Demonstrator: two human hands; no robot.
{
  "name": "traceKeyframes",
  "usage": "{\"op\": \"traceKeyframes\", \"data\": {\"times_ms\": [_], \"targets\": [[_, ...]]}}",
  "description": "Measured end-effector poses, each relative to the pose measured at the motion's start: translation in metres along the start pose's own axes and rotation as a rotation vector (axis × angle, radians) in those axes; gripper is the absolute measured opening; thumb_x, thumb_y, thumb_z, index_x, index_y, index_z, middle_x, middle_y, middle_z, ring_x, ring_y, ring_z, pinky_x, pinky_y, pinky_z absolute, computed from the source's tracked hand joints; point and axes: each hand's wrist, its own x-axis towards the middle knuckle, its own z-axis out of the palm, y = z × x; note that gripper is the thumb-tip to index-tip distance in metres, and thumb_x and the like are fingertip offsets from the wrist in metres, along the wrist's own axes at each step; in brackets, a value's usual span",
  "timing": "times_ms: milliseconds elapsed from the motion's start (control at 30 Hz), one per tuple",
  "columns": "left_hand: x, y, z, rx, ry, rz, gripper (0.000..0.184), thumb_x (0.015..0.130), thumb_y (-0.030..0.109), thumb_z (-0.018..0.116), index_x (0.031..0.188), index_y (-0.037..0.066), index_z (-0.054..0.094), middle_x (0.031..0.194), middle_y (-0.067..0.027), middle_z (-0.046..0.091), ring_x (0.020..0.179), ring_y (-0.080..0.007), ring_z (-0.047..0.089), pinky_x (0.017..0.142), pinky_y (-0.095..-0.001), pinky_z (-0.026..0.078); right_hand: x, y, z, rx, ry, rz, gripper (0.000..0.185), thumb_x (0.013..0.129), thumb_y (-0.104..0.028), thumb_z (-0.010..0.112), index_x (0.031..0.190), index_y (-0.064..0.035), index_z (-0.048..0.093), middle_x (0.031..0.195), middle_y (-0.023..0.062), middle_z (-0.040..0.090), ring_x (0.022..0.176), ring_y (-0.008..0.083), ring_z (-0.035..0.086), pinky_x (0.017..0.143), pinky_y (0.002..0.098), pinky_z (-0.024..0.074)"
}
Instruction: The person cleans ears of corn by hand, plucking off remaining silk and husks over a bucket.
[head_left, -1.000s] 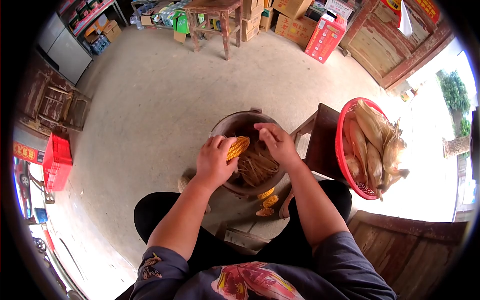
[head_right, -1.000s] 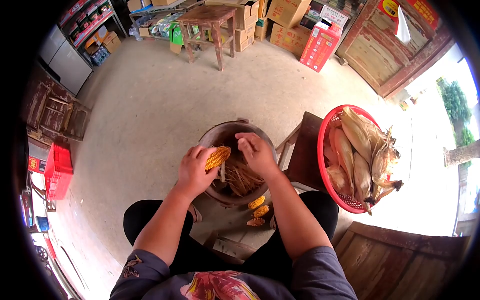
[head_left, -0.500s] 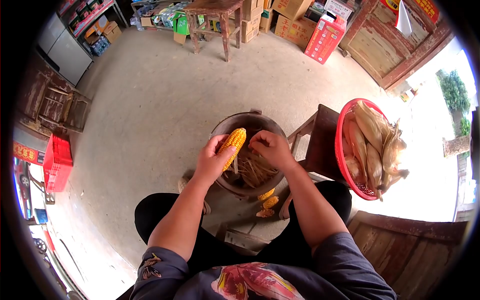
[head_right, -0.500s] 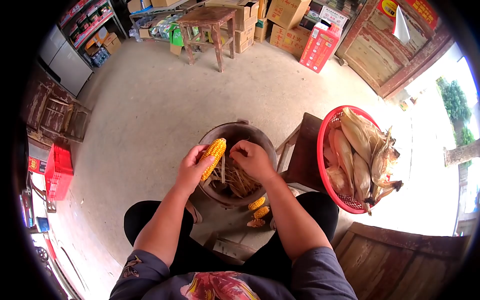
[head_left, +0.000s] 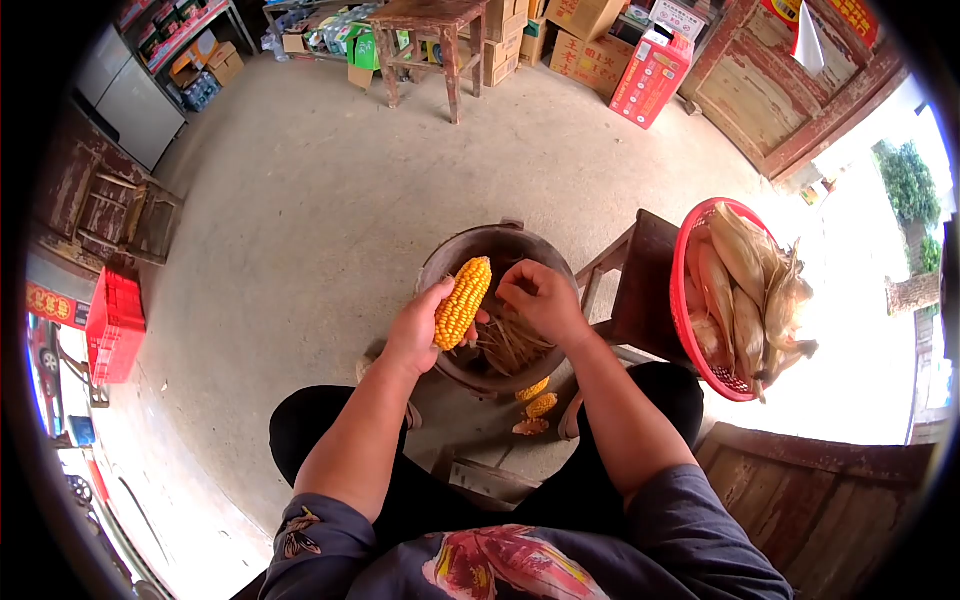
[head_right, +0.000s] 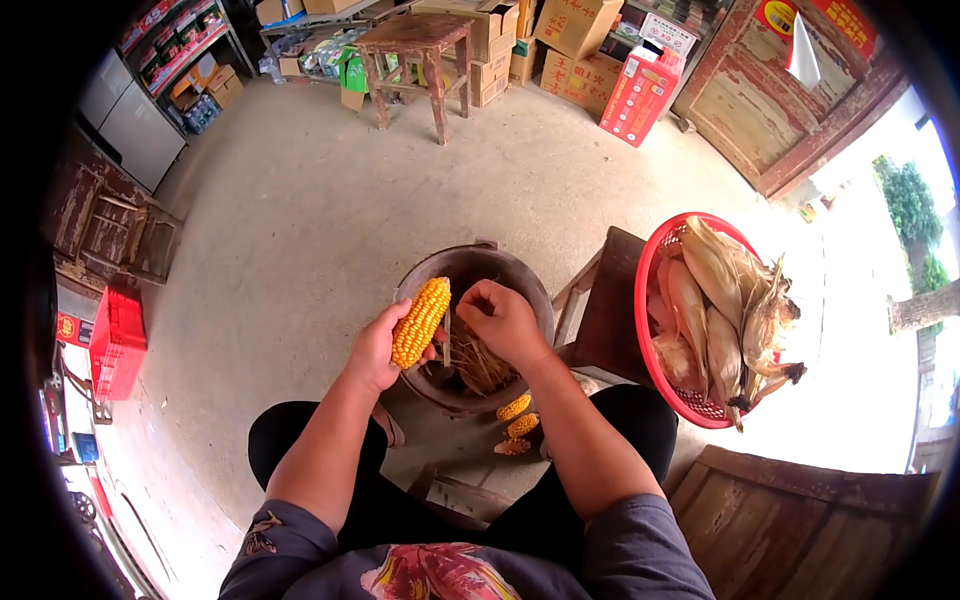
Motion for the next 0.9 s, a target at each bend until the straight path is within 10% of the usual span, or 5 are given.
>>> {"op": "traceKeyframes", "data": {"times_ms": [900], "targets": [[-0.007,0.003,0.002,-0.138,-0.074,-0.072,0.042,0.099,0.042,0.048,0.119,0.006,0.058,0.081,-0.0160,0.068,0.054,-0.0216,0.062,0.045,-0.0294,0.044,-0.004,0.005,0.011,0.109,-0.024,-0.065,0.006,0.097,-0.009,0.062,0.098,-0.0031,0.061,0.087,-0.0036,0.059,0.079,0.0045,0.055,0.070,0.0206,0.0475]]}}
